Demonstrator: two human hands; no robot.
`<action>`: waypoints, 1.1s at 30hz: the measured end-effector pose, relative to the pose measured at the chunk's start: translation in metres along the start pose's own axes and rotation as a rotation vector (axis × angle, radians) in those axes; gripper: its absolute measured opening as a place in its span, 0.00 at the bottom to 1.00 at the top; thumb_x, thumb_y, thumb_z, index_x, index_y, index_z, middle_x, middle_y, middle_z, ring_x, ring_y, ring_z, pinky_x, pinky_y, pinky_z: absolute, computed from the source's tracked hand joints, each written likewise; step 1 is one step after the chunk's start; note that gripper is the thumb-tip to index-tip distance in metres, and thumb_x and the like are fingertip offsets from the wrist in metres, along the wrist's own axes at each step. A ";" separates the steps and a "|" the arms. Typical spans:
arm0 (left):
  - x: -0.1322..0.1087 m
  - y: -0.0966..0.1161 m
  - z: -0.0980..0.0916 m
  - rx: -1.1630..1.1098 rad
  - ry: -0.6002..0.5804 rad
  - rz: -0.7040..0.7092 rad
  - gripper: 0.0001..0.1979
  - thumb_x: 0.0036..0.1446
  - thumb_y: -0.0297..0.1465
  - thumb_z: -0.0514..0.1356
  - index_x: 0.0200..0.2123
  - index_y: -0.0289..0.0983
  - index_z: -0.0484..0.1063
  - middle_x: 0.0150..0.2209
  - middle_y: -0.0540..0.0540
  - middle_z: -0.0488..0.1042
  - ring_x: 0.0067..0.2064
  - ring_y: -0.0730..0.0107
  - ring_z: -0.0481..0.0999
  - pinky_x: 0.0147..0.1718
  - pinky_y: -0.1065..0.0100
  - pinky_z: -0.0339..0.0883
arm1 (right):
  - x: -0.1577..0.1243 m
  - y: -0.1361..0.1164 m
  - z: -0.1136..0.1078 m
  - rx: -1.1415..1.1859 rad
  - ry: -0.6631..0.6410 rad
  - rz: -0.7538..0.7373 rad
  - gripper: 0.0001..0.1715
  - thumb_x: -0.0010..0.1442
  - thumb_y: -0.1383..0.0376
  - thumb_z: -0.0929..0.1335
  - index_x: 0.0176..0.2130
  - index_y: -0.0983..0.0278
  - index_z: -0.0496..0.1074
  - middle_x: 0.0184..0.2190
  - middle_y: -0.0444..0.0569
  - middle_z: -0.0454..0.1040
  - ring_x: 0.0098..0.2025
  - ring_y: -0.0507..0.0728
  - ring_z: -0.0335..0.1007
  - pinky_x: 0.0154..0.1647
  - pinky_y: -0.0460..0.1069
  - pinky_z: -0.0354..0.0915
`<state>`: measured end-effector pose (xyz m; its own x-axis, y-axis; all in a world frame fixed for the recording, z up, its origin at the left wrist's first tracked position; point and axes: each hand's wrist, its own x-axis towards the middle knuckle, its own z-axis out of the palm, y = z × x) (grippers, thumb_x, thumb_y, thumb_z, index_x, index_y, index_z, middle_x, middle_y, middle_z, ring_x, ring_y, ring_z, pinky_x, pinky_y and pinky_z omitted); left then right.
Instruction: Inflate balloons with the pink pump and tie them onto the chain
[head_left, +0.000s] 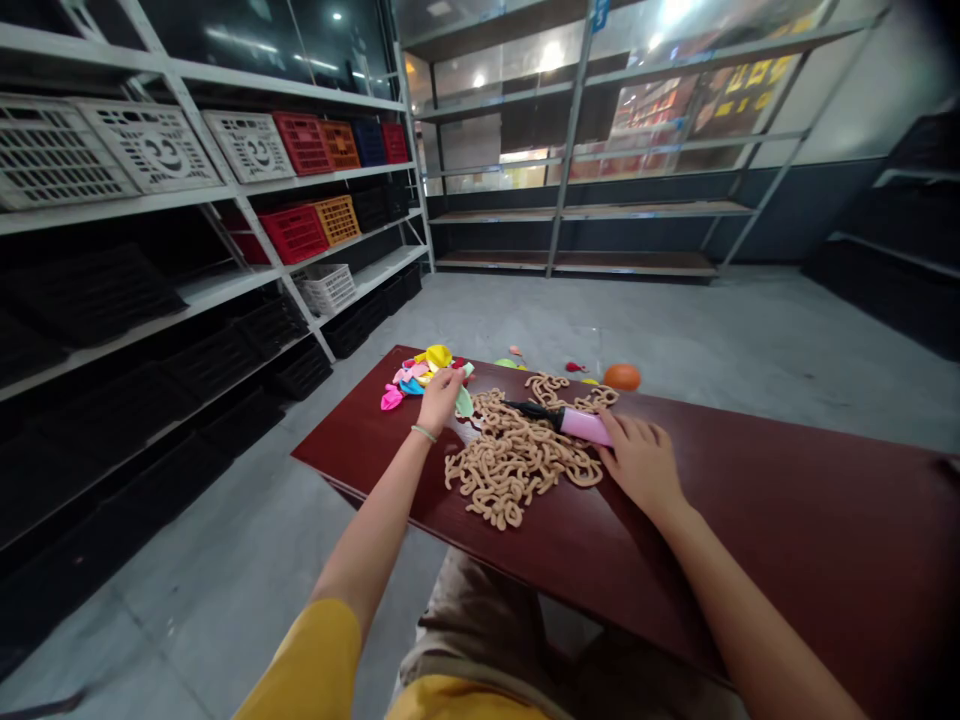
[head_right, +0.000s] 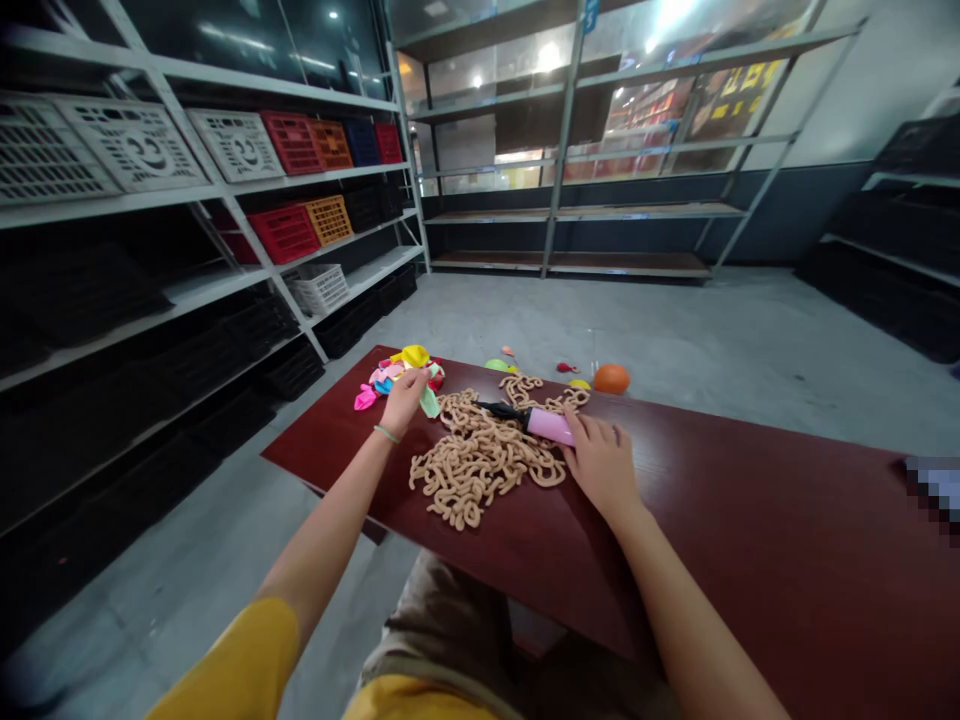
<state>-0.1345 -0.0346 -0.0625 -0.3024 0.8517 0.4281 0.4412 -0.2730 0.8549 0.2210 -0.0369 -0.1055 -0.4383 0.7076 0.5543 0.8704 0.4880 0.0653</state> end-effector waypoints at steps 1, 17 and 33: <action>0.003 0.006 0.011 -0.118 -0.034 -0.050 0.17 0.62 0.41 0.55 0.34 0.37 0.80 0.37 0.44 0.77 0.42 0.64 0.74 0.46 0.63 0.66 | 0.000 0.001 -0.001 0.004 -0.006 -0.005 0.31 0.62 0.63 0.62 0.63 0.63 0.59 0.51 0.57 0.72 0.51 0.64 0.64 0.54 0.59 0.54; 0.009 0.000 0.096 -0.241 -0.059 -0.082 0.11 0.52 0.38 0.65 0.34 0.37 0.79 0.37 0.46 0.76 0.41 0.67 0.73 0.42 0.67 0.66 | 0.002 0.014 -0.012 0.050 0.121 0.209 0.28 0.65 0.58 0.61 0.62 0.64 0.59 0.51 0.58 0.71 0.51 0.63 0.65 0.49 0.55 0.58; -0.002 0.020 0.088 -0.905 -0.127 -0.460 0.13 0.56 0.29 0.62 0.46 0.36 0.74 0.46 0.41 0.78 0.50 0.64 0.77 0.54 0.58 0.69 | 0.001 0.005 -0.015 0.101 0.079 0.184 0.30 0.64 0.58 0.62 0.63 0.62 0.57 0.53 0.58 0.69 0.53 0.65 0.64 0.52 0.57 0.58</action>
<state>-0.0509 -0.0025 -0.0726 -0.1667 0.9859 0.0131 -0.5148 -0.0983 0.8516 0.2284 -0.0416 -0.0920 -0.2518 0.7492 0.6126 0.9056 0.4056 -0.1239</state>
